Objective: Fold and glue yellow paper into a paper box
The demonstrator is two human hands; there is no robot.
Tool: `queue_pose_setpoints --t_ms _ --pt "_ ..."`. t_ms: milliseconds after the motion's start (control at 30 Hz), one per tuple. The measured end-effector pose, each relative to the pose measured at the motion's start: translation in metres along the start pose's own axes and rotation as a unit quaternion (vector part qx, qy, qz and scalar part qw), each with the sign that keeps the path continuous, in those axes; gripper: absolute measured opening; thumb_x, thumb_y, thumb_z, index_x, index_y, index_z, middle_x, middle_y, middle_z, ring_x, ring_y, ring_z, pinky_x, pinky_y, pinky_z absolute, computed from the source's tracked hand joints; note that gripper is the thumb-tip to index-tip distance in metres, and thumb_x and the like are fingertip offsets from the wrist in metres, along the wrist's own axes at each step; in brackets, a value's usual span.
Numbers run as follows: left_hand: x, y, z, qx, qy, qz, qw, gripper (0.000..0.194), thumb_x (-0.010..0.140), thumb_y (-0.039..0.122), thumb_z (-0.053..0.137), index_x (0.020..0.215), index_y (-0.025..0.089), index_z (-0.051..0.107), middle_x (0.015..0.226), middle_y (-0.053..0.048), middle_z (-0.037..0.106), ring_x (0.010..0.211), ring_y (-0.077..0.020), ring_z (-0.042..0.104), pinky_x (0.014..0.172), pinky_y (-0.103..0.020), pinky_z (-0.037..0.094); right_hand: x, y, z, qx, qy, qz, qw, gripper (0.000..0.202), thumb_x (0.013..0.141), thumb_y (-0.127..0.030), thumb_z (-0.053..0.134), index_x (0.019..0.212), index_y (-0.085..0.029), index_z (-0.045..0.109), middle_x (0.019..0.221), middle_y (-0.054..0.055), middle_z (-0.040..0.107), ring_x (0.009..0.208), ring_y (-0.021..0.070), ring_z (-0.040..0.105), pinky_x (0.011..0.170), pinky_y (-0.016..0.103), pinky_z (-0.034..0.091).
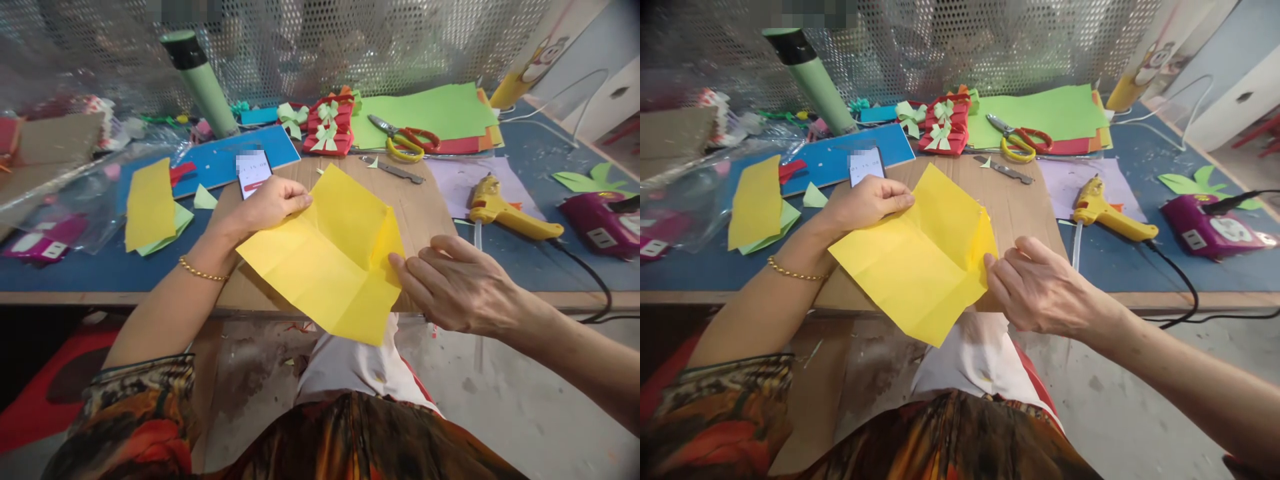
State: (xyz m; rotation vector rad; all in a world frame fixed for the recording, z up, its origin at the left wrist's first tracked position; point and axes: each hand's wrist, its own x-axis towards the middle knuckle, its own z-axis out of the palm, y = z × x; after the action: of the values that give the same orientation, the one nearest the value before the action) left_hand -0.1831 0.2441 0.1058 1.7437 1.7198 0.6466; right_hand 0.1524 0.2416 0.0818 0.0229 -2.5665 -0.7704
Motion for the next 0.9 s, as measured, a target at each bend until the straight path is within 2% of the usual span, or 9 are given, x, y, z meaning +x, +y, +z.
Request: queue_pose_setpoints --t_ms 167,300,367,433,567,667,767,900 --pt "-0.002 -0.001 -0.001 -0.010 -0.004 0.044 0.999 0.030 0.092 0.032 0.065 0.067 0.020 0.055 0.062 0.004 0.048 0.056 -0.0100 0.042 0.055 -0.027 0.028 0.003 0.005 -0.004 0.010 -0.012 0.002 1.000 0.018 0.104 -0.005 0.054 0.108 -0.009 0.071 0.069 0.001 0.059 0.066 0.0175 0.045 0.071 0.036 0.043" --pt "-0.005 0.003 0.001 -0.047 -0.010 0.037 0.998 0.028 0.092 0.032 0.063 0.069 0.020 0.055 0.064 0.003 0.051 0.057 -0.0107 0.046 0.055 -0.025 0.031 0.005 0.022 -0.004 0.059 -0.036 0.015 0.998 0.035 0.105 -0.001 0.048 0.135 -0.014 0.060 0.079 0.001 0.068 0.070 0.0173 0.051 0.074 0.036 0.041" --pt "-0.006 0.005 0.002 -0.051 -0.014 0.024 0.998 0.027 0.092 0.032 0.062 0.068 0.020 0.055 0.064 0.002 0.052 0.057 -0.0111 0.048 0.054 -0.025 0.032 0.006 0.032 -0.002 0.071 -0.061 0.036 0.995 0.040 0.105 -0.001 0.047 0.140 -0.018 0.057 0.082 0.000 0.069 0.071 0.0167 0.052 0.077 0.036 0.041" --pt "-0.007 0.007 0.002 -0.043 -0.016 0.021 0.999 0.027 0.091 0.032 0.063 0.068 0.020 0.055 0.063 0.002 0.052 0.057 -0.0112 0.049 0.054 -0.025 0.031 0.009 0.040 0.002 0.072 -0.092 0.051 0.992 0.034 0.108 -0.004 0.045 0.133 -0.020 0.061 0.080 -0.001 0.066 0.069 0.0162 0.051 0.077 0.036 0.040" --pt "-0.007 0.006 0.000 -0.033 -0.012 0.019 0.999 0.025 0.091 0.033 0.064 0.070 0.020 0.059 0.064 0.002 0.054 0.058 -0.0119 0.051 0.054 -0.025 0.033 0.016 0.045 0.005 0.050 -0.131 0.038 0.989 0.031 0.110 -0.006 0.040 0.099 -0.021 0.065 0.075 0.001 0.062 0.068 0.0158 0.046 0.077 0.036 0.040" --pt "-0.008 0.005 -0.001 -0.015 0.005 0.010 1.000 0.024 0.093 0.034 0.064 0.075 0.019 0.064 0.067 0.001 0.058 0.060 -0.0120 0.052 0.055 -0.025 0.035 0.017 0.039 0.004 0.033 -0.122 0.024 0.992 0.033 0.109 -0.004 0.042 0.087 -0.020 0.062 0.076 0.001 0.062 0.068 0.0153 0.043 0.077 0.037 0.041" --pt "-0.008 0.003 -0.002 -0.003 0.019 0.002 1.000 0.026 0.095 0.037 0.064 0.078 0.018 0.067 0.068 0.001 0.059 0.061 -0.0116 0.052 0.055 -0.024 0.036 0.015 0.031 0.003 0.016 -0.096 0.039 0.994 0.034 0.108 -0.005 0.045 0.082 -0.021 0.060 0.073 0.001 0.060 0.067 0.0154 0.040 0.076 0.038 0.040" --pt "-0.008 0.001 -0.002 -0.029 0.000 0.005 1.000 0.026 0.094 0.039 0.068 0.079 0.018 0.067 0.068 0.001 0.060 0.059 -0.0110 0.052 0.054 -0.023 0.036 0.013 0.025 -0.002 -0.012 -0.057 0.002 0.998 0.033 0.106 -0.007 0.052 0.078 -0.021 0.060 0.069 0.000 0.057 0.067 0.0156 0.037 0.073 0.039 0.039"
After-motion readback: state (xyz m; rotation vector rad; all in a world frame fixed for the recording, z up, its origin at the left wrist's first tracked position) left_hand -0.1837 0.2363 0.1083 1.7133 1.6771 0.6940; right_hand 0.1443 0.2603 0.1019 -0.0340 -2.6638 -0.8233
